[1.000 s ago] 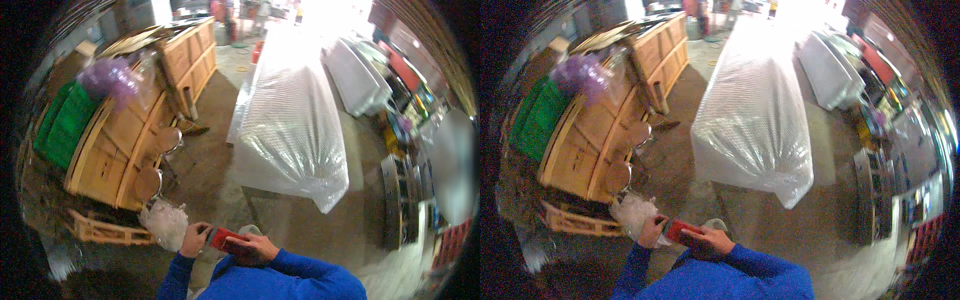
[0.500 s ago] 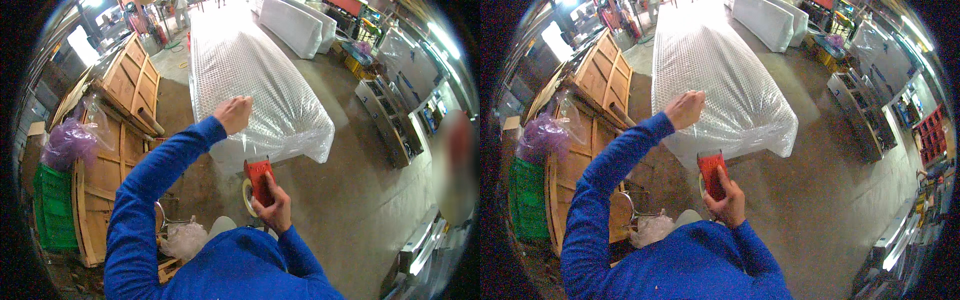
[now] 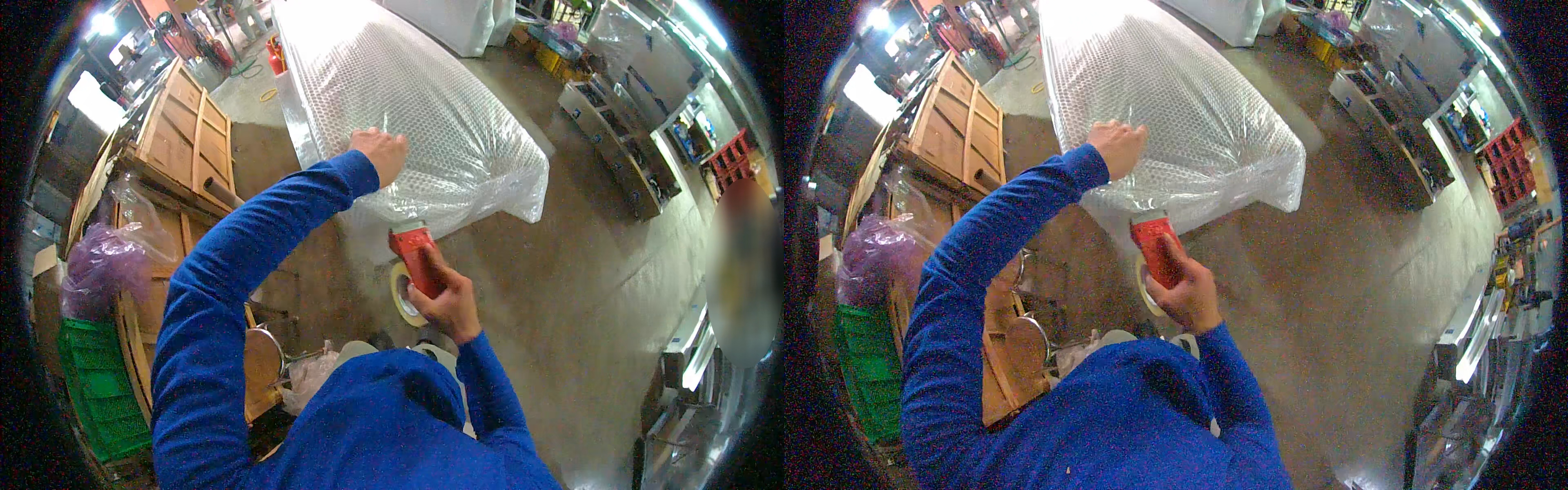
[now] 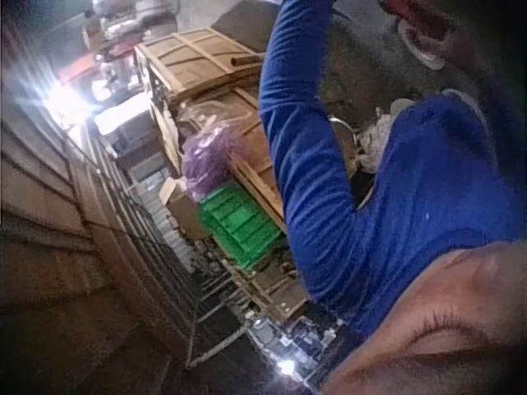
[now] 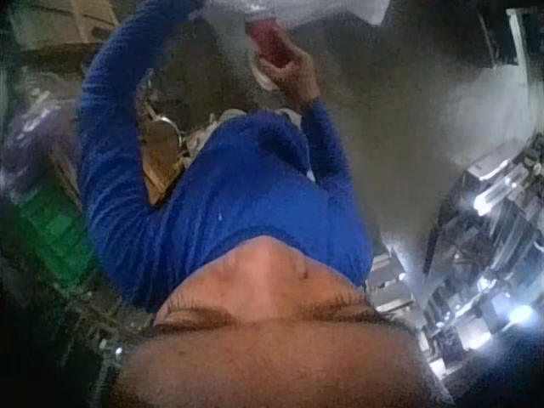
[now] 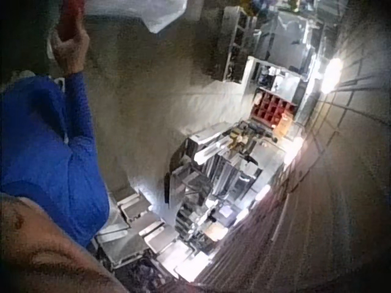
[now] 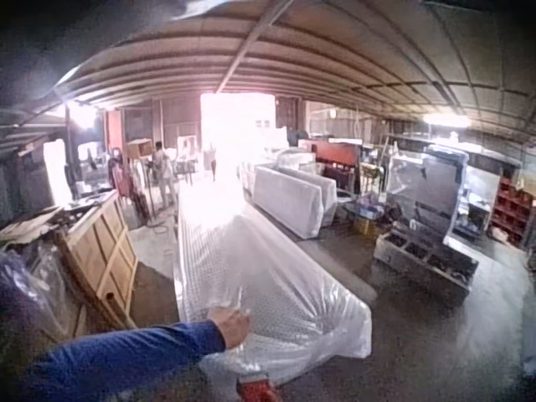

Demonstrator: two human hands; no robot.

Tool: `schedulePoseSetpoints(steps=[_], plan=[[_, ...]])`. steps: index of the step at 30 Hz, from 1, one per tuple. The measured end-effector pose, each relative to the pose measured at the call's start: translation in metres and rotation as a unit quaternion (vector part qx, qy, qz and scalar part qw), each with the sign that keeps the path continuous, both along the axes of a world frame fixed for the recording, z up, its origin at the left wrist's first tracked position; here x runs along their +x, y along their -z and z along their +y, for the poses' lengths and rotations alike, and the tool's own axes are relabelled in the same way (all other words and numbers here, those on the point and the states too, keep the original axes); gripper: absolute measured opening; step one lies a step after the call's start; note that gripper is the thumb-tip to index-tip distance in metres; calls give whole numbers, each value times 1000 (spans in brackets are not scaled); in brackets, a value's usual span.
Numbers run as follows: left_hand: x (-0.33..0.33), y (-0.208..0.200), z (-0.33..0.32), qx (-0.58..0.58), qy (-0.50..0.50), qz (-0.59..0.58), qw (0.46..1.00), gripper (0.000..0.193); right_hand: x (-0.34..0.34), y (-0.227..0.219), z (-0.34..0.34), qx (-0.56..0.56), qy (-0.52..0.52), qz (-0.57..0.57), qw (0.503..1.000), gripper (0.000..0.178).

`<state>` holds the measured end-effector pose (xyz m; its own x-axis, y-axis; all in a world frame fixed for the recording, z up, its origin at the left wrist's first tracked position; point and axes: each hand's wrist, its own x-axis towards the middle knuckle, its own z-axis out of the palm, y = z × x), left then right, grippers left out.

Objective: The person wraps a large piece of furniture with bubble wrap and secures it with packing tape using a handheld dispenser. After finishing the wrapping, the person writes on a document at a nearby table.

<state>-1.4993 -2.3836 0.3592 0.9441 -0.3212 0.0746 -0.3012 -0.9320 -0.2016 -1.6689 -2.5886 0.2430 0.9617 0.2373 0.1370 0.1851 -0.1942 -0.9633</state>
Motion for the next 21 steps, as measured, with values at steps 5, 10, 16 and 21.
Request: schedulePoseSetpoints(steps=[5, 10, 16, 21], plan=[[-22, 21, -2, 130, -2, -83, 988, 62, -12, 54, 27, -203, -7, -46, 978, 70], [-83, 74, 1, 280, 162, -40, 945, 60, -23, 80, 41, -227, -21, 20, 974, 75], [-111, 162, 50, 330, 304, -38, 893, 63, -22, 92, 47, -264, -47, 12, 963, 84], [-99, 214, 96, 334, 375, -243, 830, 67, -20, 111, 53, -293, -62, 22, 954, 86]])
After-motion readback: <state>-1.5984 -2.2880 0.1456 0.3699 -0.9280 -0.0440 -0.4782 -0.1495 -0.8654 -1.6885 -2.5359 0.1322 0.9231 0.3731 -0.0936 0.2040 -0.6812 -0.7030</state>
